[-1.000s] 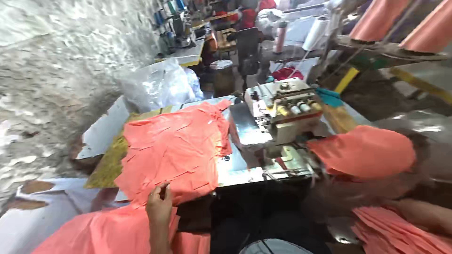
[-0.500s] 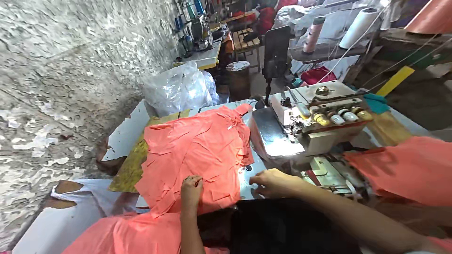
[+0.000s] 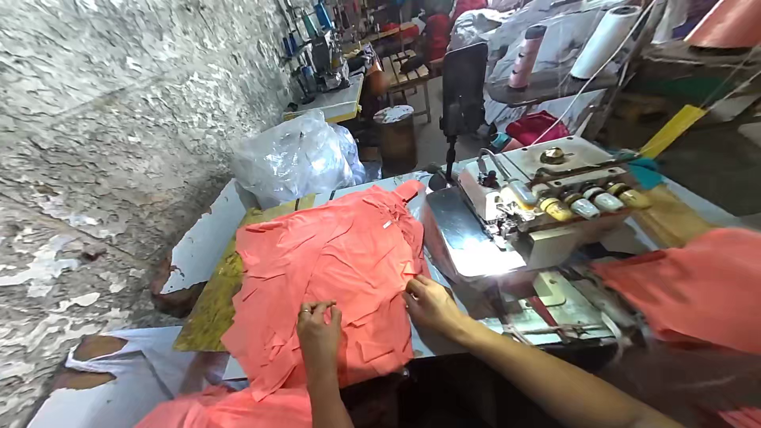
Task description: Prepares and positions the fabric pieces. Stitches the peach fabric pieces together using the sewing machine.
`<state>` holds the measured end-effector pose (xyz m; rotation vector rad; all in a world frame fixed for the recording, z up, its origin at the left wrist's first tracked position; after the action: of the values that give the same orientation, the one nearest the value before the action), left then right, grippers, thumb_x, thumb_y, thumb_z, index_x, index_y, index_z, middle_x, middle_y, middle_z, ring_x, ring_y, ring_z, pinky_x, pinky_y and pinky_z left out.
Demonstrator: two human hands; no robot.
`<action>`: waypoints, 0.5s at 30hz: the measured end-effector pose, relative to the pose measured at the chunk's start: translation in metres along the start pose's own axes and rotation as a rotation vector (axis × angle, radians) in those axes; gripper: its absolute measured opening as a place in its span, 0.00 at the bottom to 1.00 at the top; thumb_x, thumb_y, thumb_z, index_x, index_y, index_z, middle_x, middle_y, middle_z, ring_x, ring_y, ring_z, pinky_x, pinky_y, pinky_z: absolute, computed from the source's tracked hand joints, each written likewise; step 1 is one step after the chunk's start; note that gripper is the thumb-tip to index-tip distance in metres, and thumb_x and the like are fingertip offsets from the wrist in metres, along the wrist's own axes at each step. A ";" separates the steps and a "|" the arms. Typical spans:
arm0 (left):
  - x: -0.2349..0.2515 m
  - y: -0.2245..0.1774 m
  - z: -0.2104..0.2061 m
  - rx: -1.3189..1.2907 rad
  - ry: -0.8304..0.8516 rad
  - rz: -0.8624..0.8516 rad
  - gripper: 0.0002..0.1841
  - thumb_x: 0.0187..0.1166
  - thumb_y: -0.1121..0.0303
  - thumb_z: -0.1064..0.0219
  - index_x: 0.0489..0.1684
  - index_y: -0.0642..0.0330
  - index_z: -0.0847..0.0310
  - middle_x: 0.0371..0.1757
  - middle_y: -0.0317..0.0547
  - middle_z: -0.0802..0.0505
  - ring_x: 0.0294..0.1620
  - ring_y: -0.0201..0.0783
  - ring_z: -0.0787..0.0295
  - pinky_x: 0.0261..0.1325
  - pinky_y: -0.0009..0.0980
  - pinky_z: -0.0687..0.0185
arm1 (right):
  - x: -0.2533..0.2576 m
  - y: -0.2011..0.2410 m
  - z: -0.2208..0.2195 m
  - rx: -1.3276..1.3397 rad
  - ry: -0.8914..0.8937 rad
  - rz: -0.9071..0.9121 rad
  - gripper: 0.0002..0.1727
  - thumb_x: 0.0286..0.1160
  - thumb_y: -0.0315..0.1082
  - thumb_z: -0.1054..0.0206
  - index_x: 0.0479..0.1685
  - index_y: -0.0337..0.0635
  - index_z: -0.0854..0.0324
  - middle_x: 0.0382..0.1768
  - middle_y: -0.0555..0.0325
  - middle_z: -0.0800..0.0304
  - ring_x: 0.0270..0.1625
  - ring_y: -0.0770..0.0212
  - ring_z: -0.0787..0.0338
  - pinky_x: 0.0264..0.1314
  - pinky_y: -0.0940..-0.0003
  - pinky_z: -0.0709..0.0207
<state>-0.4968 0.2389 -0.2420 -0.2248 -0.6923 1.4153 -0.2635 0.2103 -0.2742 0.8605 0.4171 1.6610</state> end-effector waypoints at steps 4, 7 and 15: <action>-0.004 -0.009 -0.010 0.046 0.300 0.009 0.15 0.77 0.70 0.29 0.58 0.66 0.10 0.61 0.68 0.11 0.65 0.65 0.15 0.71 0.59 0.23 | 0.011 0.023 -0.025 -0.049 -0.112 0.133 0.12 0.63 0.27 0.30 0.45 0.32 0.12 0.43 0.36 0.12 0.50 0.35 0.11 0.51 0.40 0.19; -0.013 0.003 -0.030 0.045 0.298 -0.047 0.14 0.73 0.73 0.28 0.54 0.69 0.08 0.61 0.66 0.09 0.69 0.65 0.16 0.75 0.60 0.28 | 0.021 0.017 -0.031 -0.070 0.133 0.017 0.22 0.64 0.27 0.32 0.61 0.32 0.17 0.57 0.32 0.15 0.63 0.32 0.16 0.64 0.38 0.26; 0.000 0.001 -0.015 -0.060 0.127 0.045 0.09 0.76 0.75 0.30 0.45 0.69 0.06 0.53 0.65 0.07 0.61 0.62 0.12 0.69 0.56 0.22 | 0.017 -0.005 -0.019 0.051 -0.012 -0.078 0.20 0.68 0.28 0.33 0.57 0.22 0.21 0.55 0.27 0.16 0.63 0.33 0.16 0.69 0.45 0.24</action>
<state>-0.4886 0.2433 -0.2544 -0.3762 -0.6284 1.4117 -0.2745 0.2310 -0.2849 0.8812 0.4807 1.5788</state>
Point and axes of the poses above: each hand's wrist, its own x-axis towards the middle knuckle, its own z-axis out of the back of the hand, y = z × x, the point moved 5 cm from there along x, towards the middle knuckle
